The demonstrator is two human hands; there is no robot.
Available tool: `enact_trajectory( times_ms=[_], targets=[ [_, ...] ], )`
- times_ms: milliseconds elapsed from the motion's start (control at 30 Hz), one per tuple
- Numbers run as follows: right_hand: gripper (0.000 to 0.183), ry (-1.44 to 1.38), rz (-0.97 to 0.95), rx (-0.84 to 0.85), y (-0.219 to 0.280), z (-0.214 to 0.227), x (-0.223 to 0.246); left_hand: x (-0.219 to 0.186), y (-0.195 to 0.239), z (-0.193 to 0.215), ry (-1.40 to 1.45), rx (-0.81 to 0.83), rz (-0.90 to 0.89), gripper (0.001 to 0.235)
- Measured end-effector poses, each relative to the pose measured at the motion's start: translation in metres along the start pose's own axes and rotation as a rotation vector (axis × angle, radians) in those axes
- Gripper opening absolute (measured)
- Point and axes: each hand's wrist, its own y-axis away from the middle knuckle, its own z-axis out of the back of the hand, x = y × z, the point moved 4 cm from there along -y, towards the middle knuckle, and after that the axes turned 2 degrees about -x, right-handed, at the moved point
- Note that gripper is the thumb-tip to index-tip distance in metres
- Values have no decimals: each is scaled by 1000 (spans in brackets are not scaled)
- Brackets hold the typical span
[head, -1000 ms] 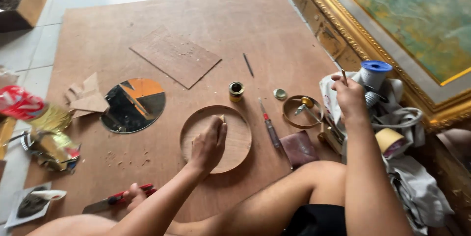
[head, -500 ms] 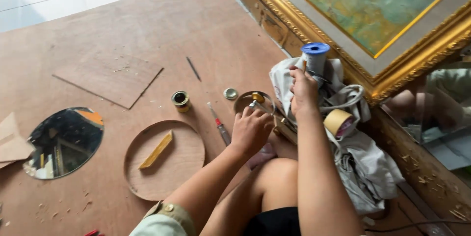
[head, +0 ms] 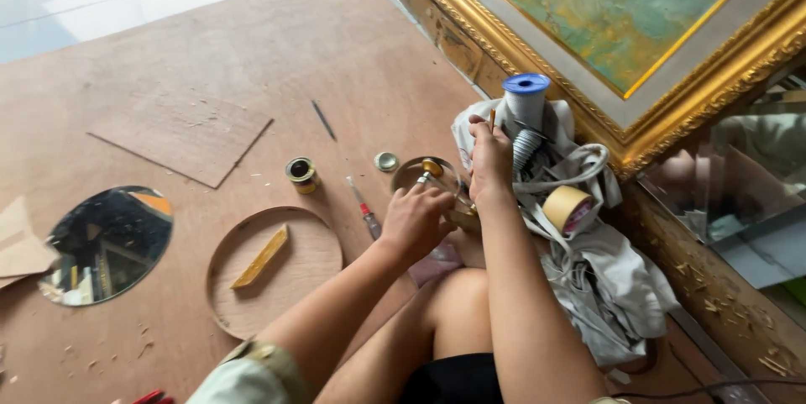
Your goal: The person sits on the floor and applies a dark adhesive from a small tin onto small wooden pieces using a brush. They then place the glued pieces onto a round wooden board.
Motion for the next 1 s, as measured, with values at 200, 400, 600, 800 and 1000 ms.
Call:
enact_trajectory(
  times_ms=[200, 400, 600, 800, 1000],
  targets=[
    [28, 245, 112, 290, 35, -71, -26, 88, 111, 137, 467, -186, 558, 39],
    [53, 276, -130, 689, 233, -137, 2, 133, 243, 237, 906, -391, 792, 36],
    [53, 558, 100, 612, 216, -184, -67, 178, 305, 224, 1063, -568, 936, 34],
    [107, 996, 299, 503, 119, -205, -94, 199, 304, 226, 1146, -789, 1162, 46],
    [110, 1153, 315, 472, 82, -246, -160, 197, 278, 232, 1292, -913, 1233, 52]
  ],
)
